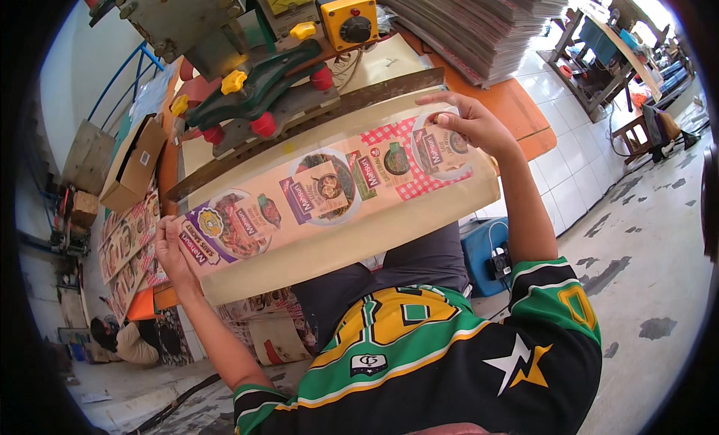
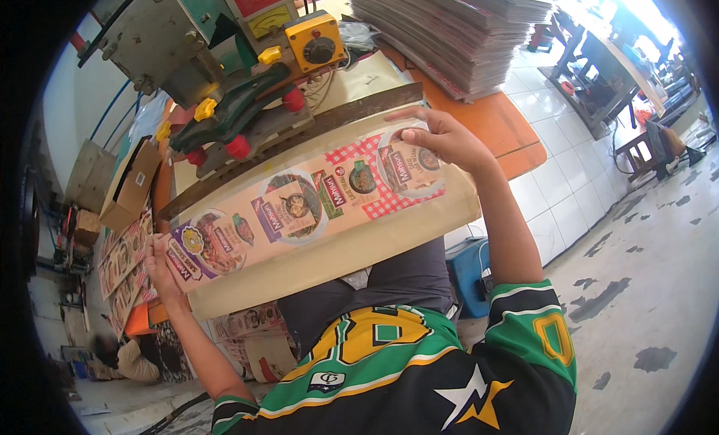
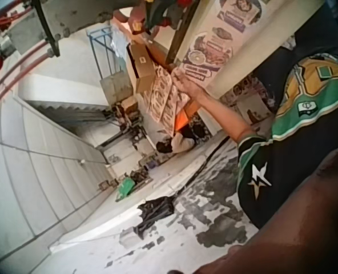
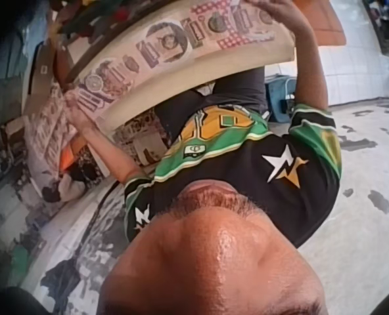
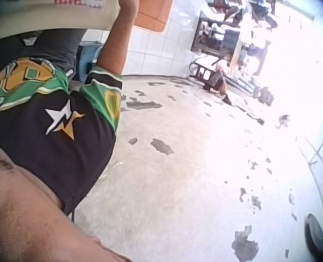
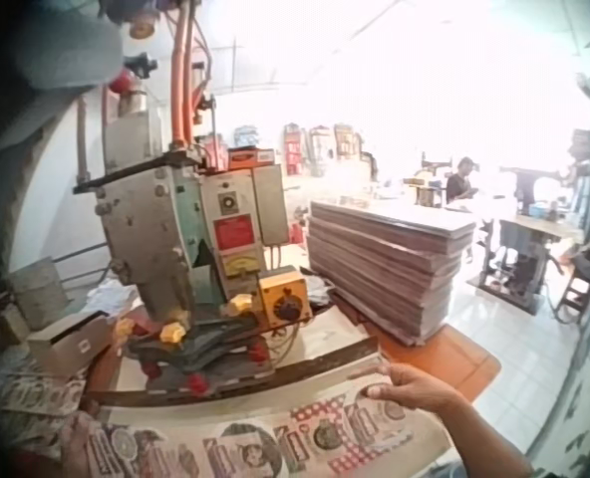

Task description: The person places a printed plastic film under a heat sealing machine, aligns it, and presses the sealer down with their hand. They then pull the sealed bag from the stack and set it aside.

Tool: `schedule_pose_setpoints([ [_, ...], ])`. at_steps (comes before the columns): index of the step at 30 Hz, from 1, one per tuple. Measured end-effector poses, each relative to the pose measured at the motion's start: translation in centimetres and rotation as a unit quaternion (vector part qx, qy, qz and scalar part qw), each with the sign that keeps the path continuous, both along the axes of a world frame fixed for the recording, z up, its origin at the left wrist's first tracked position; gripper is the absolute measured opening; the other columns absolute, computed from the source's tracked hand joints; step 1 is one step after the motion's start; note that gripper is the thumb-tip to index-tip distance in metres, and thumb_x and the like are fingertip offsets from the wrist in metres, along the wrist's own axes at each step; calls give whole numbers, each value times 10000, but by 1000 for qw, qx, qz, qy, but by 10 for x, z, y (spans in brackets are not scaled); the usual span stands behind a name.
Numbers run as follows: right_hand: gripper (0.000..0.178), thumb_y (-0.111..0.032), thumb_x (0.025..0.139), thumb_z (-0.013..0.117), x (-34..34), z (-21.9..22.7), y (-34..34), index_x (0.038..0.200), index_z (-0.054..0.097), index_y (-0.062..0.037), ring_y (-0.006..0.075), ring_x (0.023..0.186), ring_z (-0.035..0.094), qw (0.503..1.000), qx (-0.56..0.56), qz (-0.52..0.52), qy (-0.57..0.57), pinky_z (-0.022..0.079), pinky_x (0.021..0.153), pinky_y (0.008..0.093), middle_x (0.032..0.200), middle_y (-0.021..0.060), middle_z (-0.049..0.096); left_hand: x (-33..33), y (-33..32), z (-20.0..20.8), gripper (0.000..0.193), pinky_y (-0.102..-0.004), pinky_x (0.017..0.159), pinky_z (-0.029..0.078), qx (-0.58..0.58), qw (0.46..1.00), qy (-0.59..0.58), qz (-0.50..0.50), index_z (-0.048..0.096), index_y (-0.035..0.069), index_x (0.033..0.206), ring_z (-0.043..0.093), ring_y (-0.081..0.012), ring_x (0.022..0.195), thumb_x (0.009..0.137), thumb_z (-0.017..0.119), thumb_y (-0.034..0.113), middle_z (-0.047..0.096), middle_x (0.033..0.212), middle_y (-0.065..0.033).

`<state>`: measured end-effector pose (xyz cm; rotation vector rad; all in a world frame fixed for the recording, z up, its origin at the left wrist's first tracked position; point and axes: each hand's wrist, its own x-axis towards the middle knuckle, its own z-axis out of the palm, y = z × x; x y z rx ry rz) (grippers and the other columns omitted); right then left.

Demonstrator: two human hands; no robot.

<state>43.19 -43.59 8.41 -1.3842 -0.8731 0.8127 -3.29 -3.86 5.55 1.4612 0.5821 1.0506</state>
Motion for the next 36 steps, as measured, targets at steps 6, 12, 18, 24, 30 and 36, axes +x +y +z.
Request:
schedule_pose_setpoints([
  [6,245,-226,922,797,22,-7,-13,1035,768,-10,50,869,639,985,-65,-46,-155,506,776,227,937,2,728,-26,30,-16,255,-264,907,504,121,992,12,-30,609,31,1077,626,-108,983,1035,665,276,637,1015,-17],
  [12,231,-168,916,800,12,-14,-24,1035,744,22,36,797,606,994,17,-52,-91,493,715,230,861,-17,703,-38,31,-48,234,-267,903,490,78,997,-5,-23,649,29,1052,630,-108,982,992,729,240,673,1010,-8],
  [18,219,-231,968,746,13,-27,-48,957,721,-13,25,676,551,994,-71,-13,-81,462,640,209,788,-44,650,-39,8,-49,196,-239,805,509,18,990,132,-55,640,19,1138,649,-84,893,1011,693,158,722,991,-21],
  [24,318,-304,981,724,4,-41,-34,1092,692,-7,38,650,545,982,-122,-105,-99,414,581,249,685,-38,592,-16,-7,-38,327,-200,715,488,-13,985,171,1,552,23,1329,635,-65,819,1025,644,100,727,936,-23],
  [30,377,-312,969,687,-18,-29,0,1304,649,-142,228,658,629,887,-217,-214,-347,477,646,385,710,85,652,22,-15,-23,372,-221,704,473,138,947,282,61,564,39,1408,606,-61,818,1036,557,59,699,979,-48],
  [36,303,-355,1004,610,-3,-49,19,1249,727,-220,346,949,686,834,-225,-223,-451,504,787,469,996,131,752,31,2,-22,337,-265,784,482,187,907,375,46,678,50,1339,606,-104,902,1044,522,93,721,1077,-79],
])
